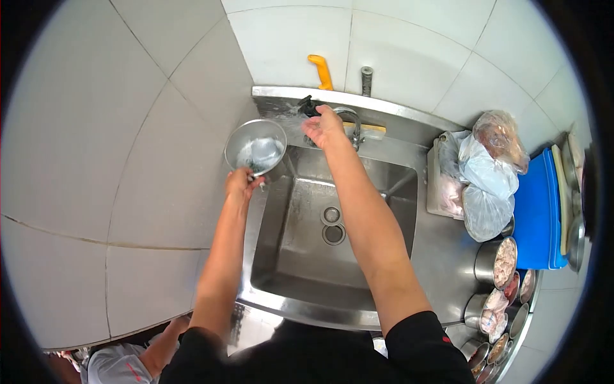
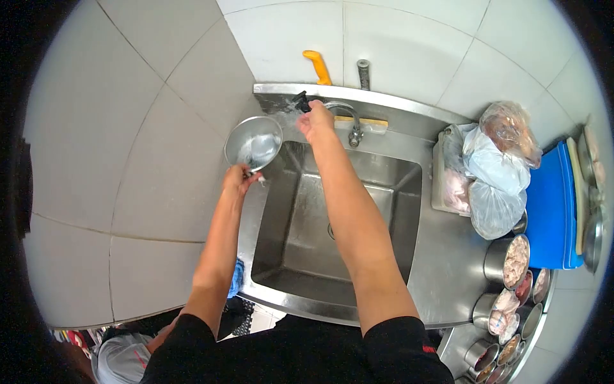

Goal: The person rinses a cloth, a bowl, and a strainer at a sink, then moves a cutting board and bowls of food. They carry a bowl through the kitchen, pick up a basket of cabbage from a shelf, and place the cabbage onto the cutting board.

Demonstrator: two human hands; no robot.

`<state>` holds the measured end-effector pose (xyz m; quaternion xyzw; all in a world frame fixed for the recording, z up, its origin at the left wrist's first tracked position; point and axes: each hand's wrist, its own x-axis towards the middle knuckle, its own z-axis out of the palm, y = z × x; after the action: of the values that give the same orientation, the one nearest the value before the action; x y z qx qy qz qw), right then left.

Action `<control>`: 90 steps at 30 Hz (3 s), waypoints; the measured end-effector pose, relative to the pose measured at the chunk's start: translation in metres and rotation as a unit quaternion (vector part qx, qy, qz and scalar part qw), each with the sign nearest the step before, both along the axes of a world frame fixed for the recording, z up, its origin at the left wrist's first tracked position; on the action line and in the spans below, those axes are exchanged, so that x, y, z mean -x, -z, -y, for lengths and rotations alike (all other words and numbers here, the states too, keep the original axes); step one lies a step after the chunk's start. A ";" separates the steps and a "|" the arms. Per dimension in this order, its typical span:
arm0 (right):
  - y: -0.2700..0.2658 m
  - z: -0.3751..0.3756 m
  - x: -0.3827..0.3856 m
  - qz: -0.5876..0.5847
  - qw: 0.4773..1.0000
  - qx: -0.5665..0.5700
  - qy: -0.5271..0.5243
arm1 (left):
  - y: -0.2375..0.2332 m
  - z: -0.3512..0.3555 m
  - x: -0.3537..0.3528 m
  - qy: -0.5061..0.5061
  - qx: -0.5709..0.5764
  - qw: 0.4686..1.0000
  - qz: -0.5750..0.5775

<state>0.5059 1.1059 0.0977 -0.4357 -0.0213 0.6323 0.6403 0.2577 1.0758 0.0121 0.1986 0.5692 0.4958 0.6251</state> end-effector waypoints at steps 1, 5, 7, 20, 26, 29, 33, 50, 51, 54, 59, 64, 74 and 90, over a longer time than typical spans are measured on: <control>0.001 0.001 -0.004 0.001 1.000 0.002 0.004 | 0.009 -0.015 -0.012 -0.022 -0.003 1.000 0.001; -0.013 0.012 -0.014 -0.024 0.995 0.010 -0.094 | 0.027 -0.053 -0.058 -0.069 0.000 0.997 0.044; -0.010 0.013 -0.020 -0.020 0.989 0.027 -0.144 | 0.042 -0.059 -0.069 -0.064 -0.064 0.992 0.092; -0.018 0.068 -0.072 0.195 0.923 0.067 -0.325 | 0.088 0.186 0.020 0.241 -0.111 0.559 -0.785; -0.032 0.093 -0.167 0.561 0.763 0.197 -0.254 | 0.191 0.098 -0.116 0.381 -0.295 0.686 -0.546; -0.017 0.060 -0.202 0.780 0.575 0.219 -0.115 | 0.257 0.105 -0.176 0.471 -0.256 0.658 -0.528; -0.003 0.025 -0.233 0.956 0.146 0.113 -0.229 | 0.325 0.145 -0.186 0.576 -0.188 0.564 -0.561; 0.080 0.035 -0.300 0.847 0.474 -0.082 -0.227 | 0.295 0.181 -0.182 0.583 -0.054 0.711 -0.391; 0.077 0.037 -0.284 0.793 0.582 -0.047 -0.171 | 0.283 0.175 -0.182 0.574 -0.045 0.747 -0.333; 0.051 0.048 -0.225 0.523 0.850 0.003 0.058 | 0.236 0.176 -0.166 0.464 -0.033 0.855 -0.228; 0.050 0.051 -0.230 0.556 0.825 0.104 0.000 | 0.135 0.204 -0.087 0.326 -0.090 0.931 -0.139; -0.005 0.121 -0.128 0.472 0.864 0.098 -0.145 | 0.014 0.260 0.048 0.172 -0.213 0.891 -0.363; 0.137 0.068 -0.098 0.952 0.205 -0.011 -0.227 | 0.054 0.332 0.147 0.098 -0.054 0.728 -0.676; 0.171 0.316 0.171 -0.220 0.831 -0.246 -0.448 | 0.008 0.362 -0.007 -0.114 -0.183 0.770 0.601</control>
<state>0.3354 0.7903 -0.0732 -0.0561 -0.2277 0.9026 0.3610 0.2645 0.7137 0.0040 -0.0954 -0.0058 0.6764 0.7303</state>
